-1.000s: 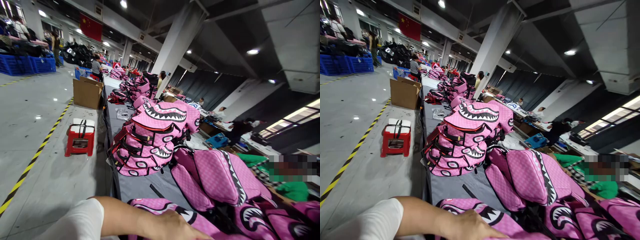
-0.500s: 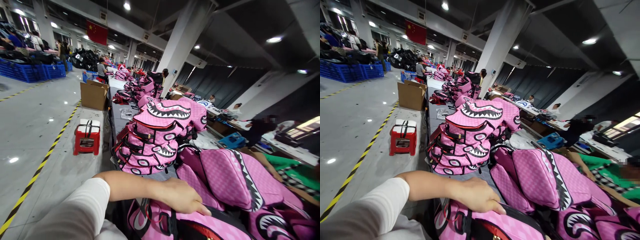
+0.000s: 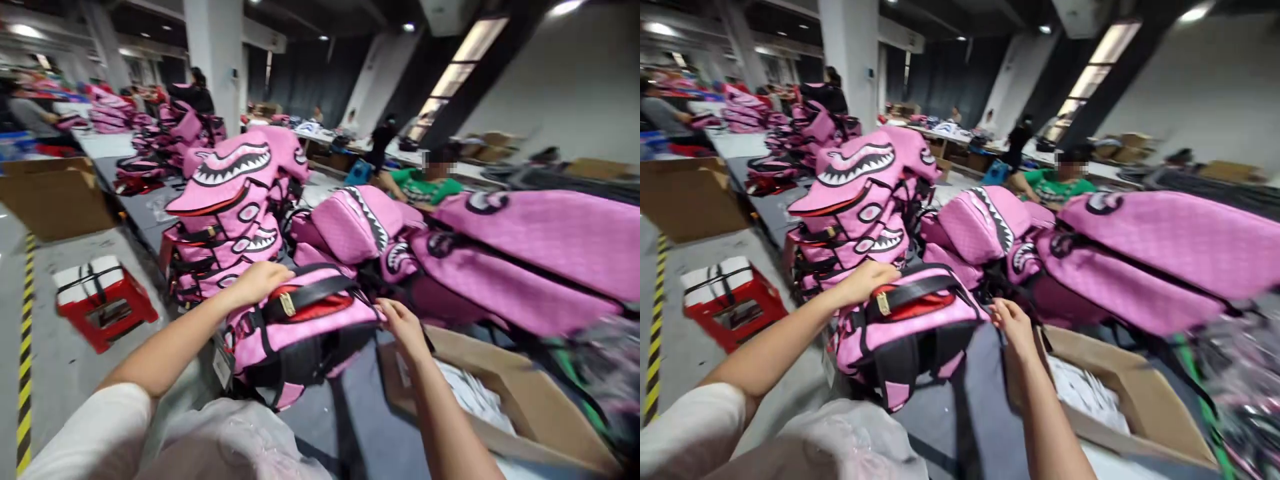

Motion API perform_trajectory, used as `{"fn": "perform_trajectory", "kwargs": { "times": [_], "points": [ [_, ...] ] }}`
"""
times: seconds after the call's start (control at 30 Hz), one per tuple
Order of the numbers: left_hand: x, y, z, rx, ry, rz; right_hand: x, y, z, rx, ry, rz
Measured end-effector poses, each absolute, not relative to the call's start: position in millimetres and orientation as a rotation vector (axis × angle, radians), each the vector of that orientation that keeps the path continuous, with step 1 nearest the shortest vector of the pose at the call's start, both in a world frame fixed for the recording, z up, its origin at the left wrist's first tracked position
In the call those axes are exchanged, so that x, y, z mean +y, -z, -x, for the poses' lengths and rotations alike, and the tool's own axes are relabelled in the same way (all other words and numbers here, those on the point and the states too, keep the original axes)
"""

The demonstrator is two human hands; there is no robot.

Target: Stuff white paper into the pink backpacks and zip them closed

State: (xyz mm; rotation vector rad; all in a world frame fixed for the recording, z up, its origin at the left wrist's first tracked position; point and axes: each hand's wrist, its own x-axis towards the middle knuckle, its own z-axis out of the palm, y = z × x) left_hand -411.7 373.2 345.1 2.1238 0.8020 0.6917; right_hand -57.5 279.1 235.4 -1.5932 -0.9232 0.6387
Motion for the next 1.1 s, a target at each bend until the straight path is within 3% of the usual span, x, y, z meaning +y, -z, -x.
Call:
{"fn": "perform_trajectory", "kwargs": {
  "times": [0.13, 0.3, 0.47, 0.67, 0.8, 0.9, 1.1],
  "points": [
    [391, -337, 414, 0.873, -0.701, -2.037, 241, -263, 76, -0.831, -0.572, 1.511],
    [383, -335, 413, 0.904, -0.686, -2.087, 229, -327, 136, -1.238, -0.340, 1.458],
    [376, -350, 407, 0.715, -0.942, -2.163, 242, -364, 169, -1.583, -0.076, 1.516],
    [360, -378, 413, 0.269, -0.681, -1.911, 267, -386, 172, -1.733, -0.117, 2.061],
    [328, -379, 413, 0.557, -0.889, -2.141, 269, -393, 188, -1.743, 0.288, 2.428],
    [311, -375, 408, 0.643, -0.975, -2.204, 270, -394, 200, -1.764, 0.477, 2.453],
    [308, -373, 402, 0.625, -0.956, -2.373, 272, -392, 205, -1.751, 0.549, 2.420]
  ]
}}
